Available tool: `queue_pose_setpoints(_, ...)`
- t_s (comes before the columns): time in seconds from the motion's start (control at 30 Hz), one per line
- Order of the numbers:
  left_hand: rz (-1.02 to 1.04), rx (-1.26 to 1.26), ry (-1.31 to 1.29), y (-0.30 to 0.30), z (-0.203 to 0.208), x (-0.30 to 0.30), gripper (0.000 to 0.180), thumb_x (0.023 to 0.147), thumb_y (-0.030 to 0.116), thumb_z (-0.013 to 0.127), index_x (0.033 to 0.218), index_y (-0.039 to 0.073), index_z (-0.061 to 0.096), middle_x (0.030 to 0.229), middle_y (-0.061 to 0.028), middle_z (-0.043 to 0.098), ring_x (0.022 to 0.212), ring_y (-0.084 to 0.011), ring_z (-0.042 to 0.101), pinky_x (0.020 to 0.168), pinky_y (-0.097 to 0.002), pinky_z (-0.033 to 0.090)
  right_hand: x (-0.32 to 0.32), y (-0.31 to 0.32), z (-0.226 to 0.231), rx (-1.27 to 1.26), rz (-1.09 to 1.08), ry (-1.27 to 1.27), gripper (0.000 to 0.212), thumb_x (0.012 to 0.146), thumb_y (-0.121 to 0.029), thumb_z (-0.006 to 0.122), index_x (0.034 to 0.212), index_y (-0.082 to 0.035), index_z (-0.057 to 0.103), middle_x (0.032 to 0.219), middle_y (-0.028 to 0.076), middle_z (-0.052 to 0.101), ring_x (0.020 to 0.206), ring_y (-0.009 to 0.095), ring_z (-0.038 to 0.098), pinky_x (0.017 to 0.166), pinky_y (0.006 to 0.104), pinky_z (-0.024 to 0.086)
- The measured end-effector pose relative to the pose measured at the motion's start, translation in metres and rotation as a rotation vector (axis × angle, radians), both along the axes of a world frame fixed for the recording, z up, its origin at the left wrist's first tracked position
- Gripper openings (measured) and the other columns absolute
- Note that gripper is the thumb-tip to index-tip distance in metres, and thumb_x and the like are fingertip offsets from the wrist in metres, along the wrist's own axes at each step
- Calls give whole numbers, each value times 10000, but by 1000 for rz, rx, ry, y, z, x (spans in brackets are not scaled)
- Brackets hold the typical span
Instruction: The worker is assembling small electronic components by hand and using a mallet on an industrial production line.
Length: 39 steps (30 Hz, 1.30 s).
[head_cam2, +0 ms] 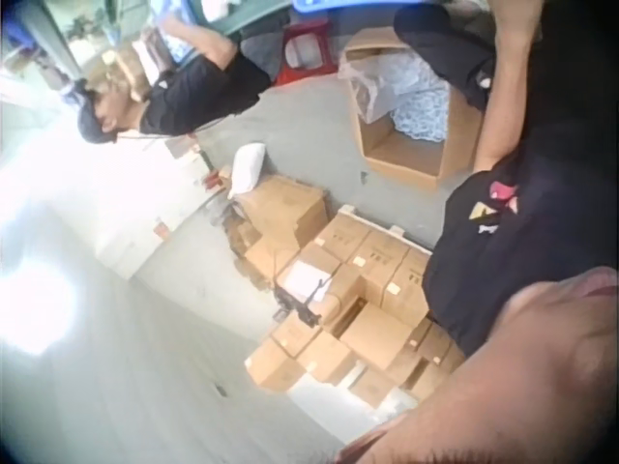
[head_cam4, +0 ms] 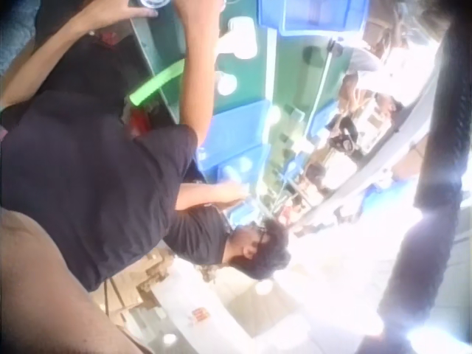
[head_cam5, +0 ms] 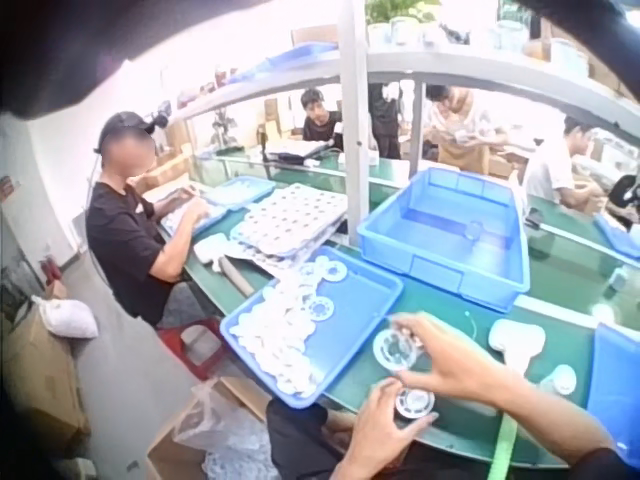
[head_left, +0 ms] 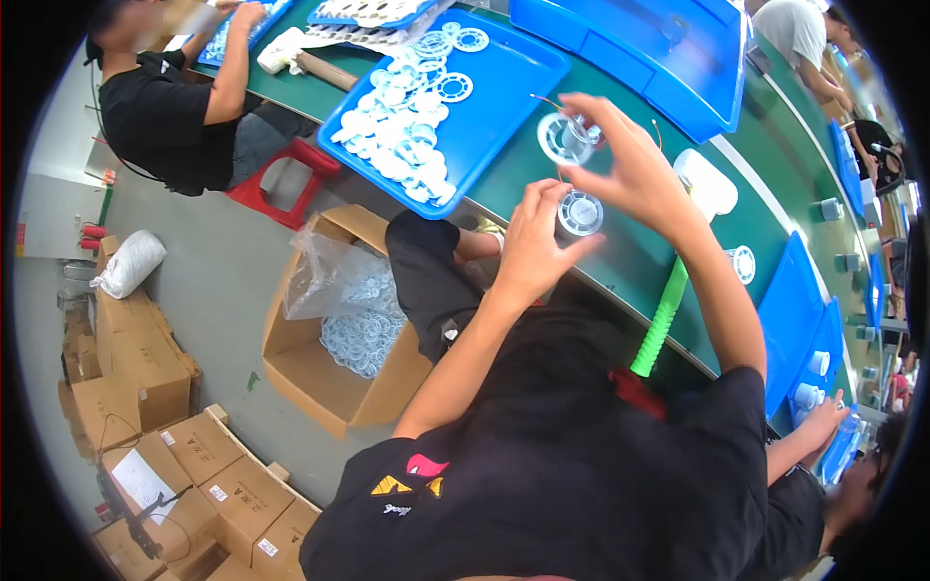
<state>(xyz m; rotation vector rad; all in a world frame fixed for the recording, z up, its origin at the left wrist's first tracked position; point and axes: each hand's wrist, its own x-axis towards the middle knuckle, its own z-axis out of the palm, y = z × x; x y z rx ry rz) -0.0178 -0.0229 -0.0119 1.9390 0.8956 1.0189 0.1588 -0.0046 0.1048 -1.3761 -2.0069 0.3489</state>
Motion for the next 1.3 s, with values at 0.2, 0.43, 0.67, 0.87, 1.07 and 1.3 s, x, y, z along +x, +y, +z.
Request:
queue_pose_setpoints(0.2, 38, -3, -1, -4, -2, -4, 841, 764, 245, 908, 1471, 64, 491, 1314, -153, 649, 1228, -370, 627, 1050, -480, 466, 15, -68, -18, -205, -6, 26, 737, 838, -134, 802, 1514, -61, 517, 1417, 163, 625, 1347, 351, 579, 1155, 442, 439)
queue_pose_setpoints(0.43, -64, -109, -25, -3, -2, -14, 896, 802, 160, 865, 1580, 65, 432, 1429, -187, 643, 1337, -350, 595, 1149, -460, 433, 8, -69, -36, -218, 22, 59, 708, 827, -114, 798, 1483, -37, 541, 1434, 164, 612, 1351, 349, 564, 1157, 453, 434)
queue_pose_setpoints(0.67, -76, -52, -19, -1, -4, -16, 921, 777, 123, 846, 1585, 67, 409, 1407, -157, 656, 1324, -343, 611, 1133, -457, 434, 6, -67, -41, -167, 32, 21, 712, 796, -36, 807, 1461, -45, 552, 1411, 146, 638, 1294, 357, 580, 1121, 452, 458)
queue_pose_setpoints(0.87, -79, -7, 13, -1, -4, -17, 915, 793, 152, 845, 1592, 62, 409, 1407, -175, 651, 1324, -358, 606, 1140, -458, 431, 3, -70, -38, -203, -5, 35, 697, 795, -16, 790, 1452, -47, 561, 1399, 136, 649, 1277, 350, 581, 1116, 447, 459)
queue_pose_setpoints(1.07, -61, 63, 14, -5, -9, -12, 882, 806, 162, 838, 1571, 29, 421, 1416, -179, 646, 1296, -361, 624, 1119, -465, 441, 0, -72, -36, -196, -21, 35, 676, 805, -22, 777, 1450, -57, 575, 1384, 127, 655, 1255, 332, 582, 1090, 426, 476)
queue_pose_setpoints(1.3, 98, 215, 3, -20, -16, 7, 896, 830, 229, 859, 1567, -6, 406, 1410, -195, 634, 1270, -379, 614, 1082, -476, 444, -7, -75, -30, -303, -99, 126, 647, 808, -26, 748, 1437, -62, 599, 1376, 114, 652, 1232, 300, 586, 1027, 384, 511)
